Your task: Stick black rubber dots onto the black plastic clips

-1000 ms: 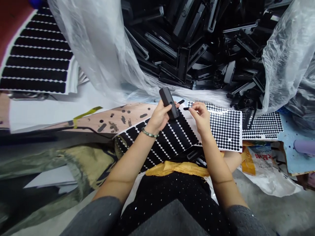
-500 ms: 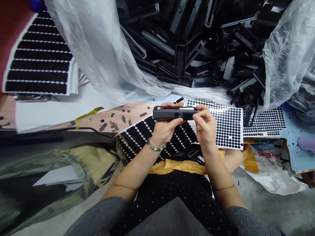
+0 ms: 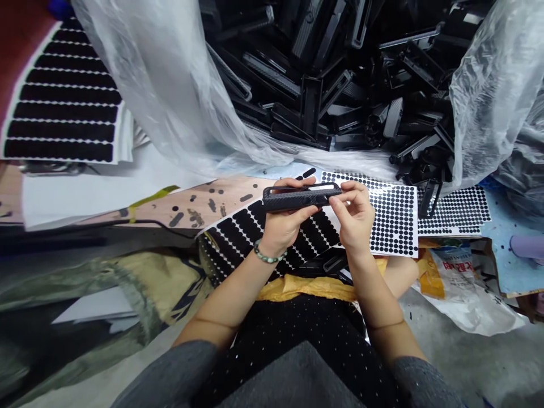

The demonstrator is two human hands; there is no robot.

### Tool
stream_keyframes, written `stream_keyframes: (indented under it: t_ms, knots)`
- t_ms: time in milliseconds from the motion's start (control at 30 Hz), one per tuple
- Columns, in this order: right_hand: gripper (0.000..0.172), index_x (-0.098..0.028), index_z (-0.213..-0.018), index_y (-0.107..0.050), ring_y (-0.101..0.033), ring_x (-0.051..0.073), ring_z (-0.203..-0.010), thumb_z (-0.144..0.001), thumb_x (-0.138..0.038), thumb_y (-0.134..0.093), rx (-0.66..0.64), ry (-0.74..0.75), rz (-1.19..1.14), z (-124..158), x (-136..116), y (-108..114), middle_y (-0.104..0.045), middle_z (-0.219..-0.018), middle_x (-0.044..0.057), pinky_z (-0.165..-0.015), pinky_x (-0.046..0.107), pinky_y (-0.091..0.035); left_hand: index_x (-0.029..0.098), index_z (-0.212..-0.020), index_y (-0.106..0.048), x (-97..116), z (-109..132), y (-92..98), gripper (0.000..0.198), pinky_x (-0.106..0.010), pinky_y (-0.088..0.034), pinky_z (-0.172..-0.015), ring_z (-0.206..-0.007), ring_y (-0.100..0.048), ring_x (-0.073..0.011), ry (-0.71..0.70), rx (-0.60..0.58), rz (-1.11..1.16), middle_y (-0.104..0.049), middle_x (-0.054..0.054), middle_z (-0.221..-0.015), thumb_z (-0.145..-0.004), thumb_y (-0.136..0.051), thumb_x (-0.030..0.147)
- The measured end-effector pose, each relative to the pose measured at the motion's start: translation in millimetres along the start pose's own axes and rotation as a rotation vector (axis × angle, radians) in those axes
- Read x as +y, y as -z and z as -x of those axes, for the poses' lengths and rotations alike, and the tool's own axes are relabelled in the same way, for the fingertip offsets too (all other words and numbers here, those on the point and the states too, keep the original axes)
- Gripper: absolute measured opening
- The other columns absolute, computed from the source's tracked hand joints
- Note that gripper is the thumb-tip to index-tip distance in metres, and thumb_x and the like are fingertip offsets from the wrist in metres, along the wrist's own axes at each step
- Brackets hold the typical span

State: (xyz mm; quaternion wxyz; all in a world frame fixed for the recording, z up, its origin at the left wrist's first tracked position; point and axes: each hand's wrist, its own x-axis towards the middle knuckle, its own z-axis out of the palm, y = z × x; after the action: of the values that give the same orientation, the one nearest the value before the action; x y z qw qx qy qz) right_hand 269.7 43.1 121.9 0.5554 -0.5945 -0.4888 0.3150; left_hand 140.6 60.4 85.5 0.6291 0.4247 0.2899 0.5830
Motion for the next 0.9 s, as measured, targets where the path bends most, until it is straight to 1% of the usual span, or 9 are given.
stream_keyframes:
  t_ms: [67,167,233,333,467,567,633,733,900]
  knots:
    - [0.017,-0.025,-0.073,-0.06,-0.056,0.025,-0.107,-0.081,-0.039,-0.066,0.024,0.061,0.097,2,-4,1,-0.054,-0.106,0.007,-0.1,0.049,-0.049,0.033,-0.102,-0.051,-1,2,-2.8,0.043,-0.039,-0.056,-0.099,-0.117,-0.062,-0.0193,-0.027,0.023,-0.01,-0.063,0.004,-0.12,-0.073,-0.083,0.035]
    - [0.018,-0.027,-0.091,-0.062,-0.056,0.027,-0.111,-0.081,-0.041,-0.069,0.065,0.077,0.232,6,-7,4,-0.047,-0.13,0.009,-0.104,0.053,-0.046,0.033,-0.103,-0.048,-2,4,-4.7,0.042,-0.037,-0.057,-0.096,-0.116,-0.062,-0.0194,-0.035,0.062,-0.058,-0.061,0.003,-0.123,-0.076,-0.08,0.04]
    - [0.039,-0.03,-0.113,-0.057,-0.058,0.026,-0.112,-0.079,-0.043,-0.071,0.089,0.026,0.207,6,-4,5,-0.041,-0.142,0.009,-0.102,0.051,-0.049,0.034,-0.105,-0.046,-3,4,-4.5,0.041,-0.036,-0.058,-0.092,-0.115,-0.062,-0.0193,-0.026,0.067,-0.072,-0.061,0.003,-0.125,-0.079,-0.077,0.043]
    - [0.064,-0.034,-0.134,-0.043,-0.063,0.021,-0.105,-0.079,-0.046,-0.072,0.002,-0.097,0.0,4,6,3,-0.052,-0.136,0.009,-0.095,0.043,-0.056,0.035,-0.106,-0.046,-5,5,-5.1,0.04,-0.033,-0.059,-0.089,-0.114,-0.063,-0.0177,-0.03,0.058,-0.05,-0.06,0.004,-0.126,-0.08,-0.076,0.041]
    - [0.057,-0.028,-0.126,-0.057,-0.068,0.019,-0.099,-0.076,-0.051,-0.072,-0.141,-0.221,-0.202,-1,14,3,-0.069,-0.114,0.006,-0.09,0.039,-0.059,0.034,-0.108,-0.048,-12,10,-5.1,0.039,-0.036,-0.055,-0.097,-0.114,-0.063,-0.0172,-0.109,0.036,-0.084,-0.059,0.002,-0.126,-0.081,-0.076,0.034]
    - [0.048,-0.027,-0.112,-0.07,-0.07,0.019,-0.095,-0.073,-0.056,-0.071,-0.148,-0.286,-0.223,-5,14,18,-0.074,-0.105,0.003,-0.083,0.039,-0.062,0.031,-0.114,-0.053,-15,2,9.0,0.041,-0.042,-0.05,-0.104,-0.125,-0.057,-0.0225,-0.196,-0.067,-0.331,-0.055,-0.003,-0.135,-0.08,-0.076,0.027]
    - [0.044,-0.027,-0.106,-0.074,-0.071,0.019,-0.087,-0.074,-0.056,-0.07,-0.239,-0.315,-0.163,-6,15,35,-0.076,-0.097,0.002,-0.077,0.039,-0.062,0.028,-0.117,-0.057,-13,-17,26.6,0.037,-0.045,-0.048,-0.105,-0.128,-0.054,-0.0256,-0.233,-0.101,-0.54,-0.054,-0.007,-0.136,-0.082,-0.07,0.023]
    - [0.031,-0.027,-0.1,-0.076,-0.071,0.02,-0.085,-0.08,-0.05,-0.066,-0.386,-0.254,0.092,-10,22,53,-0.077,-0.094,0.003,-0.08,0.039,-0.059,0.026,-0.107,-0.065,-11,-64,55.1,0.025,-0.051,-0.032,-0.117,-0.125,-0.053,-0.0282,-0.294,-0.006,-0.715,-0.063,-0.007,-0.123,-0.083,-0.063,0.018]
    - [0.016,-0.024,-0.087,-0.072,-0.064,0.02,-0.086,-0.085,-0.027,-0.057,-0.233,-0.096,0.434,-35,49,45,-0.071,-0.093,0.004,-0.089,0.042,-0.052,0.028,-0.081,-0.065,-21,-137,73.8,0.018,-0.056,-0.007,-0.123,-0.127,-0.043,-0.0331,-0.191,-0.053,-0.884,-0.064,-0.006,-0.092,-0.069,-0.071,0.015]
